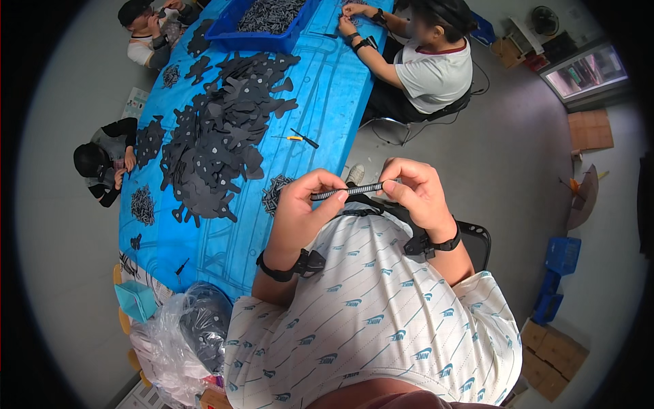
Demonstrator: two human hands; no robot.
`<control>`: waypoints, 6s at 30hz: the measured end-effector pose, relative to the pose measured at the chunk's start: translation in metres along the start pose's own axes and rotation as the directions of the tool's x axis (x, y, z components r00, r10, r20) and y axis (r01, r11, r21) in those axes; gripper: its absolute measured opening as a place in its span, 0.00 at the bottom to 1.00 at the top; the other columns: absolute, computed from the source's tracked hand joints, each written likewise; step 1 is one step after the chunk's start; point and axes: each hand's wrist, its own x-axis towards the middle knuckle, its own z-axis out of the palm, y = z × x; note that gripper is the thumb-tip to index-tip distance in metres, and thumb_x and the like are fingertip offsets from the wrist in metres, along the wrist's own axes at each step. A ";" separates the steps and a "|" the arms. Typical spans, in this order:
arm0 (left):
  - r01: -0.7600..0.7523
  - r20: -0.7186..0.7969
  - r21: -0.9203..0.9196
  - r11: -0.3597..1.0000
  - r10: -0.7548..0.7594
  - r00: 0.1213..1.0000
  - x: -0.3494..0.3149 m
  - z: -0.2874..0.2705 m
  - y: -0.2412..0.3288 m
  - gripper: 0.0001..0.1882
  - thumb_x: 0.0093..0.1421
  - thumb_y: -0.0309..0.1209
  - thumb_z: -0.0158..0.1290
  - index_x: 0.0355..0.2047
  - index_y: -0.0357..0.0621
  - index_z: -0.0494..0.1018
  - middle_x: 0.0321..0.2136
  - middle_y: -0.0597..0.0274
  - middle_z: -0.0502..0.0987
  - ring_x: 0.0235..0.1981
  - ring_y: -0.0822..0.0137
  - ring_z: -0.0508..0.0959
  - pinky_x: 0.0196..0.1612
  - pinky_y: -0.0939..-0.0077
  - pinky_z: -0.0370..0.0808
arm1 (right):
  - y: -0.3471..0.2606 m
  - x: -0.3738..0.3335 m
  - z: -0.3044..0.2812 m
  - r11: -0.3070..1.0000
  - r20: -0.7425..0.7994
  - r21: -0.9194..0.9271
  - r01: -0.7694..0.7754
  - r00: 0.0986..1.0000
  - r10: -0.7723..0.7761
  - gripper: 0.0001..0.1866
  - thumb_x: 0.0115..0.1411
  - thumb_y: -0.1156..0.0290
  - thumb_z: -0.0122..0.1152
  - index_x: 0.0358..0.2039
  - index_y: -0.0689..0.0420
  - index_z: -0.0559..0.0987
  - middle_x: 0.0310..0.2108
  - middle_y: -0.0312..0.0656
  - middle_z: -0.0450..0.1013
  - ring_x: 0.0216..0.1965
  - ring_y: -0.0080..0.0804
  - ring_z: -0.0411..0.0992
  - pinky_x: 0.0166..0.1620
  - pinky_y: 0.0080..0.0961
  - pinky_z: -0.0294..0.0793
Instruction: Organize and gather shoe components and materials in a manufacturing setting.
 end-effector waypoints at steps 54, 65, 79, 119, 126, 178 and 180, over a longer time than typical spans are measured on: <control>0.019 0.127 0.033 0.999 -0.023 0.992 0.007 0.008 -0.013 0.04 0.58 0.25 0.45 0.28 0.36 0.67 0.20 0.66 0.71 0.22 0.80 0.68 0.27 0.87 0.64 | 0.023 0.000 0.011 0.999 -0.011 -0.007 -0.035 0.999 0.035 0.02 0.47 0.76 0.55 0.22 0.60 0.74 0.16 0.29 0.65 0.20 0.14 0.57 0.25 0.14 0.57; 0.038 0.138 0.010 0.999 -0.039 0.990 0.008 0.008 -0.014 0.05 0.58 0.25 0.46 0.27 0.37 0.67 0.20 0.67 0.70 0.21 0.81 0.67 0.26 0.88 0.62 | 0.022 0.000 0.013 0.998 0.010 0.019 -0.054 0.999 0.053 0.02 0.47 0.75 0.56 0.23 0.60 0.74 0.16 0.29 0.65 0.20 0.13 0.58 0.25 0.14 0.58; 0.070 0.175 -0.008 0.998 -0.067 0.982 0.007 0.008 -0.011 0.04 0.58 0.24 0.45 0.26 0.37 0.67 0.21 0.68 0.69 0.22 0.81 0.66 0.27 0.88 0.61 | 0.015 -0.002 0.012 0.993 0.070 0.064 -0.097 0.993 0.092 0.03 0.47 0.76 0.54 0.24 0.61 0.73 0.19 0.30 0.68 0.22 0.12 0.62 0.27 0.13 0.61; 0.169 -0.877 -0.018 0.986 -0.097 0.471 -0.129 -0.042 -0.149 0.08 0.57 0.31 0.48 0.28 0.38 0.71 0.18 0.66 0.73 0.21 0.78 0.70 0.23 0.84 0.65 | 0.071 0.089 0.064 0.924 0.667 -0.377 -0.058 0.676 0.314 0.07 0.55 0.80 0.48 0.35 0.61 0.71 0.21 0.29 0.63 0.21 0.13 0.57 0.24 0.11 0.56; -0.138 -0.898 -0.390 0.910 -0.409 -0.161 -0.218 0.011 -0.265 0.10 0.58 0.32 0.48 0.31 0.36 0.71 0.22 0.59 0.76 0.21 0.72 0.75 0.20 0.82 0.69 | 0.111 0.099 0.079 0.945 0.786 -0.324 0.046 0.570 0.241 0.04 0.54 0.78 0.51 0.32 0.61 0.72 0.18 0.28 0.62 0.19 0.13 0.55 0.22 0.12 0.55; -0.088 -0.972 -0.222 0.971 -0.228 -0.063 -0.445 -0.095 -0.319 0.06 0.50 0.21 0.50 0.30 0.40 0.69 0.23 0.68 0.69 0.24 0.77 0.67 0.27 0.84 0.65 | 0.215 -0.032 0.226 0.618 0.605 -0.732 0.286 0.690 0.398 0.09 0.49 0.66 0.54 0.28 0.57 0.76 0.24 0.48 0.73 0.26 0.41 0.72 0.31 0.32 0.69; 0.050 -0.949 -0.012 0.999 -0.027 0.314 -0.415 -0.095 -0.248 0.03 0.53 0.25 0.49 0.29 0.40 0.70 0.23 0.68 0.69 0.25 0.77 0.66 0.29 0.82 0.65 | 0.201 -0.037 0.221 0.685 0.664 -0.656 0.318 0.673 0.324 0.13 0.51 0.61 0.53 0.33 0.55 0.76 0.28 0.49 0.73 0.31 0.42 0.72 0.35 0.35 0.70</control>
